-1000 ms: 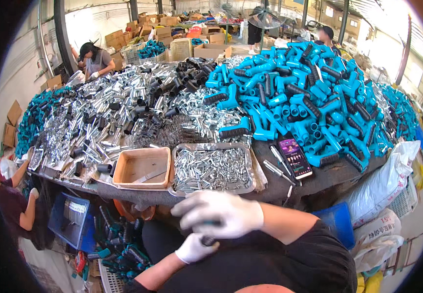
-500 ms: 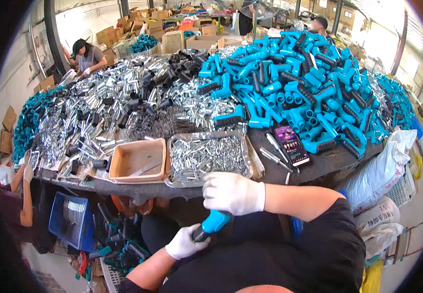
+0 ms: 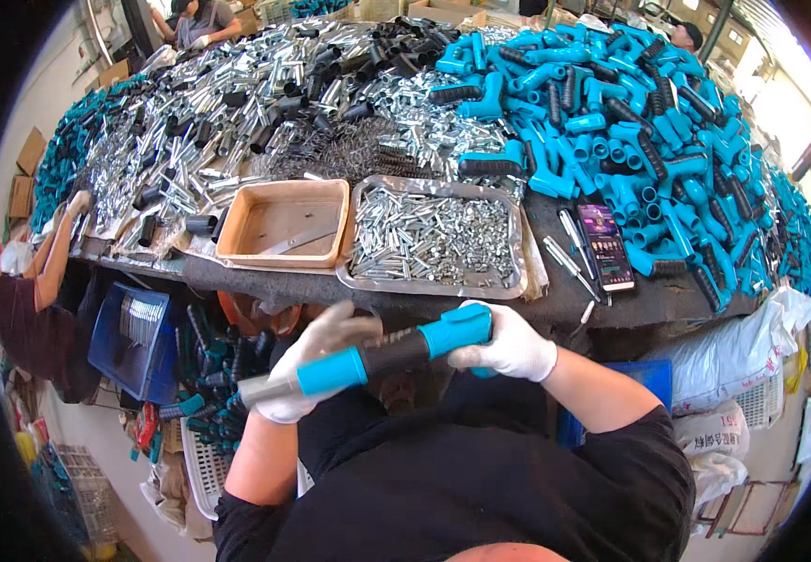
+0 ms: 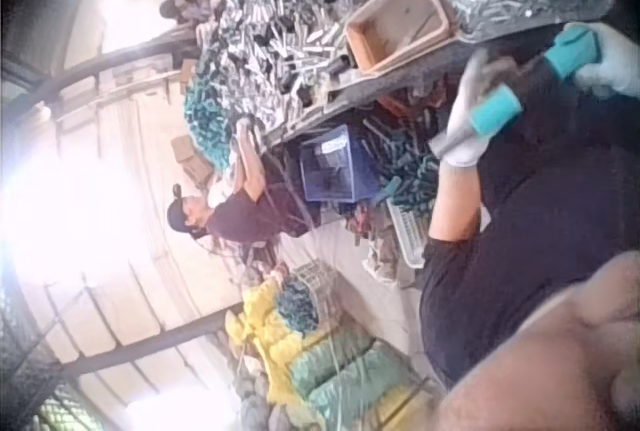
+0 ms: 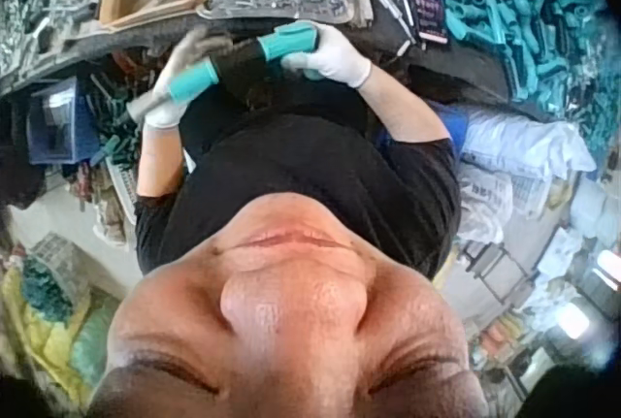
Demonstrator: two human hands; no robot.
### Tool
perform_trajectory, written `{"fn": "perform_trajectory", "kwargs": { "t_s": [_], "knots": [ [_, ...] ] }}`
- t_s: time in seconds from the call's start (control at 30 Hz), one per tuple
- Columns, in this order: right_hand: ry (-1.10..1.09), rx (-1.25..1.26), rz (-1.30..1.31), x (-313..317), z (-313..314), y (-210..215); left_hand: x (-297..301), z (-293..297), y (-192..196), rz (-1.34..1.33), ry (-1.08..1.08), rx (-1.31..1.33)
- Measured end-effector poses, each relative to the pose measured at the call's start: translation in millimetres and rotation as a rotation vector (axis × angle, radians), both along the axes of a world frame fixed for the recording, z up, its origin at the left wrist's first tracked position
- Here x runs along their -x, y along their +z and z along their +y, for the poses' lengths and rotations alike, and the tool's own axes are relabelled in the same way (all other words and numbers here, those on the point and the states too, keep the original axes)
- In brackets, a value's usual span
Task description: The person assembles tools by inserting metal rods and springs into metal sleeves, attaching plastic handles to the assemblies, and fitting the components together by hand.
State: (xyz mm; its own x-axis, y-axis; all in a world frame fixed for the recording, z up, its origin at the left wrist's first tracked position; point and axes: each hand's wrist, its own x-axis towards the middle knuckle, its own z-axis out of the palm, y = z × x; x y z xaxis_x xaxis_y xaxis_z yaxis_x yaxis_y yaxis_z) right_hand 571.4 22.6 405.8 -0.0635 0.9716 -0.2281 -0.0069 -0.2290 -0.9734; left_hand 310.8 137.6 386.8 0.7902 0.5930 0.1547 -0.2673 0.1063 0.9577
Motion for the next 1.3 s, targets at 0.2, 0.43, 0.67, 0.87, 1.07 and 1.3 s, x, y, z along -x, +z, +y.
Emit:
{"fn": "perform_trajectory", "kwargs": {
  "t_s": [0.2,0.43,0.67,0.87,1.07,1.3],
  "knots": [
    [0.356,-0.266,-0.743,-18.8,43.4,26.6,-29.3,7.3,9.4,-0.410,0.365,0.486],
    [-0.106,-0.371,-1.763,-151.3,146.3,20.5,-44.7,27.4,-19.4,-0.064,0.442,0.348],
    [0.006,-0.267,-2.063,-209.7,189.3,39.6,-47.1,29.7,-29.4,0.096,0.449,0.344],
    [-0.148,-0.361,-1.743,-211.0,251.5,39.2,-42.0,29.3,-34.4,0.189,0.411,0.278],
    [-0.109,-0.318,-1.935,-182.4,289.7,13.5,-35.3,23.8,-40.7,0.221,0.348,0.262],
    [-0.288,-0.495,-1.070,-145.6,224.0,55.2,-29.5,12.6,-39.9,0.126,0.175,0.221]
  ]
}}
